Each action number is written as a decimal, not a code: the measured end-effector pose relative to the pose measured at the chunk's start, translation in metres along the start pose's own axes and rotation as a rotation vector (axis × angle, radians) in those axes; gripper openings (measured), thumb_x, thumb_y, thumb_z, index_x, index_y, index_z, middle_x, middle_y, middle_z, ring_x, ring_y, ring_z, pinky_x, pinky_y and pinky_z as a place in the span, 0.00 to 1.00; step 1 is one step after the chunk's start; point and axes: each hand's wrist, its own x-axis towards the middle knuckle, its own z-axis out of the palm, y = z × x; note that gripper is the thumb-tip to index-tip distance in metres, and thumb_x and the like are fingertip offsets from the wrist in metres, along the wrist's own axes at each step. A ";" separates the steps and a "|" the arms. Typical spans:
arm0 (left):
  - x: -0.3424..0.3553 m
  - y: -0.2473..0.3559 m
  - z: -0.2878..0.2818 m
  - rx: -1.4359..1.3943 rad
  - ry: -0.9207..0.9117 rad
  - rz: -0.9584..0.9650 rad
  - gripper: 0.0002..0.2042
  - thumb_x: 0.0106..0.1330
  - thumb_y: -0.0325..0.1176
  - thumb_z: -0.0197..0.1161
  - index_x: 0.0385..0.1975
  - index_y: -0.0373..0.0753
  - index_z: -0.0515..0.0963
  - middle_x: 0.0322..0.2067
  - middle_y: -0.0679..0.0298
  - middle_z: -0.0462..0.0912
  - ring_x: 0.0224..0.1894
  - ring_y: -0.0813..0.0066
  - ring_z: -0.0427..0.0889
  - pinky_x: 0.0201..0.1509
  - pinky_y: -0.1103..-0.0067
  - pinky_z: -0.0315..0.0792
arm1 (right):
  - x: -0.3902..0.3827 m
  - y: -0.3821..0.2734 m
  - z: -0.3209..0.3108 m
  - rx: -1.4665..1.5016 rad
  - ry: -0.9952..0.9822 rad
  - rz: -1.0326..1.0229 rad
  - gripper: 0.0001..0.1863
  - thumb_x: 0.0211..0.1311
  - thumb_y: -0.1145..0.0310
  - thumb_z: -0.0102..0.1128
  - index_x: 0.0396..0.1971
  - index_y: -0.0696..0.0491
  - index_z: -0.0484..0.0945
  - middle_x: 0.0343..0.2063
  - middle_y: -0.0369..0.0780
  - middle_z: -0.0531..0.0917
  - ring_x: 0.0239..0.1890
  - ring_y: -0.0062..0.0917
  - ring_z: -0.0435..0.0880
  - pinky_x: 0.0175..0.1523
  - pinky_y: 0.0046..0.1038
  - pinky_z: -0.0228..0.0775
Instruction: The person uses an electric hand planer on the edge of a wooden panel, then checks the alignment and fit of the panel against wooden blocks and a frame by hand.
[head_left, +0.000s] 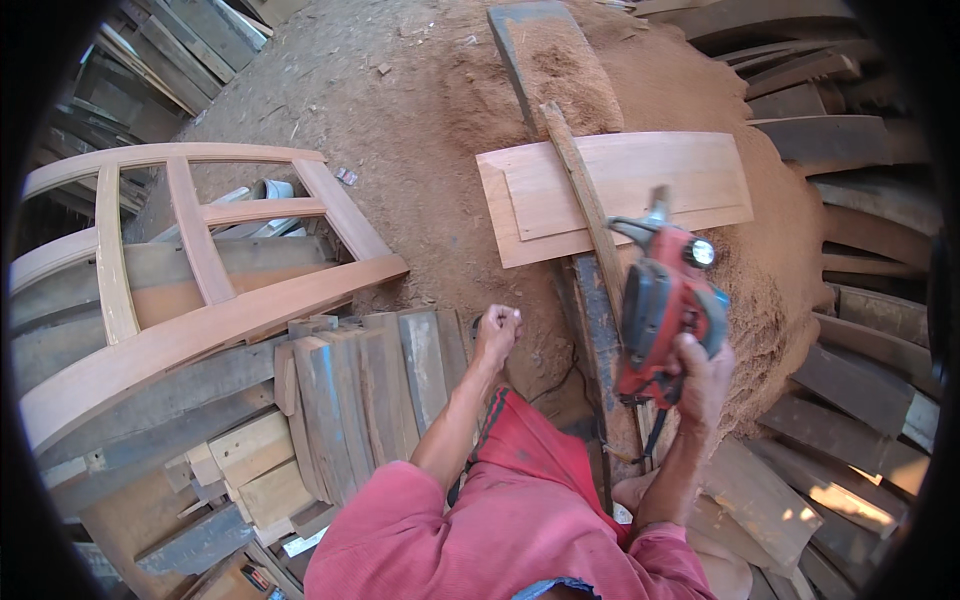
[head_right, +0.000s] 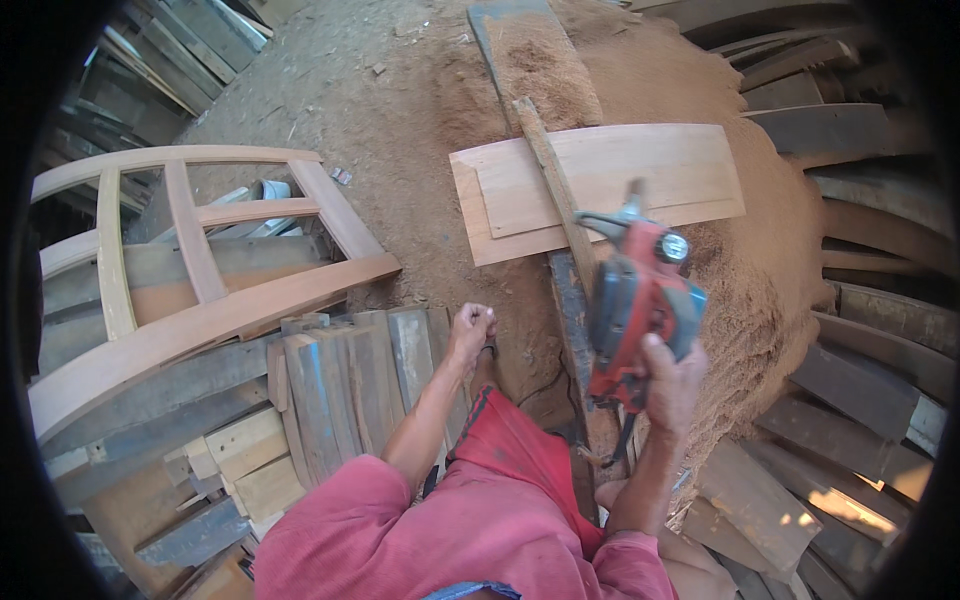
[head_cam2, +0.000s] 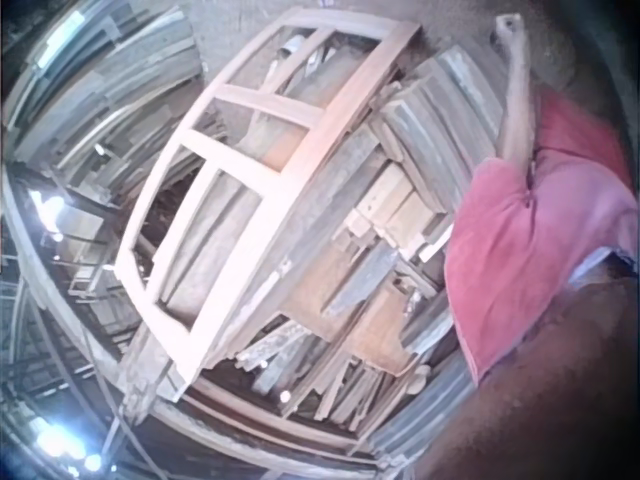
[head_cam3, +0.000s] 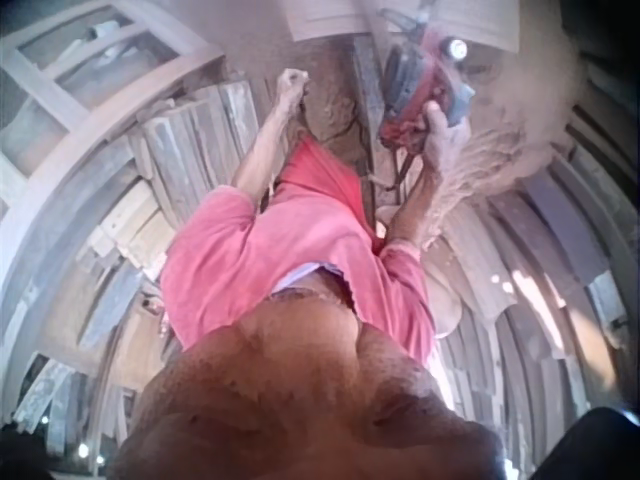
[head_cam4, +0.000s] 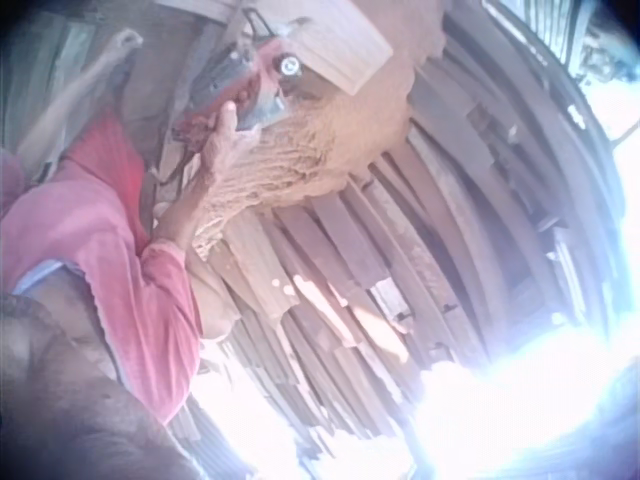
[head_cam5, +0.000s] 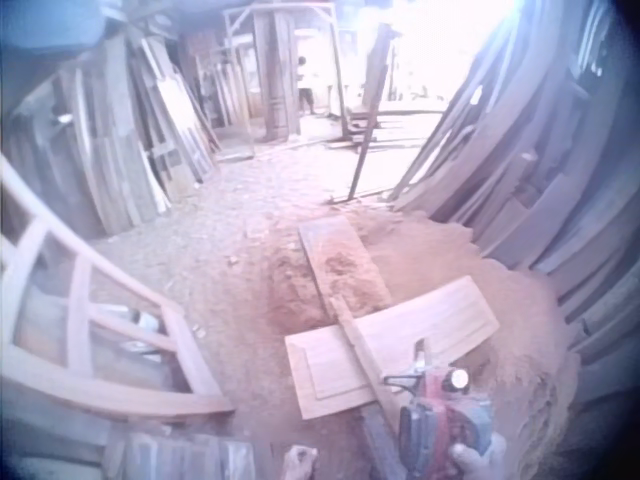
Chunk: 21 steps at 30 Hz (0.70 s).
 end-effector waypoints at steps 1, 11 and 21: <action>-0.009 -0.008 -0.006 0.017 0.044 0.037 0.16 0.73 0.42 0.63 0.46 0.35 0.73 0.37 0.61 0.80 0.35 0.78 0.78 0.39 0.77 0.76 | -0.003 -0.001 0.024 -0.018 -0.030 -0.001 0.20 0.62 0.70 0.62 0.53 0.58 0.74 0.31 0.35 0.78 0.23 0.14 0.75 0.26 0.20 0.68; -0.091 0.104 -0.041 0.052 0.167 0.479 0.44 0.65 0.62 0.67 0.66 0.27 0.67 0.49 0.57 0.75 0.51 0.67 0.76 0.58 0.72 0.71 | -0.020 0.025 0.157 -0.181 -0.500 -0.061 0.23 0.62 0.72 0.62 0.57 0.61 0.74 0.41 0.39 0.81 0.43 0.22 0.79 0.50 0.31 0.74; -0.052 0.120 -0.032 0.410 0.289 0.442 0.37 0.57 0.51 0.78 0.60 0.30 0.75 0.45 0.53 0.76 0.48 0.61 0.80 0.53 0.69 0.75 | 0.012 0.073 0.192 -0.335 -0.447 -0.160 0.15 0.61 0.70 0.64 0.45 0.61 0.77 0.30 0.41 0.82 0.34 0.23 0.80 0.42 0.32 0.75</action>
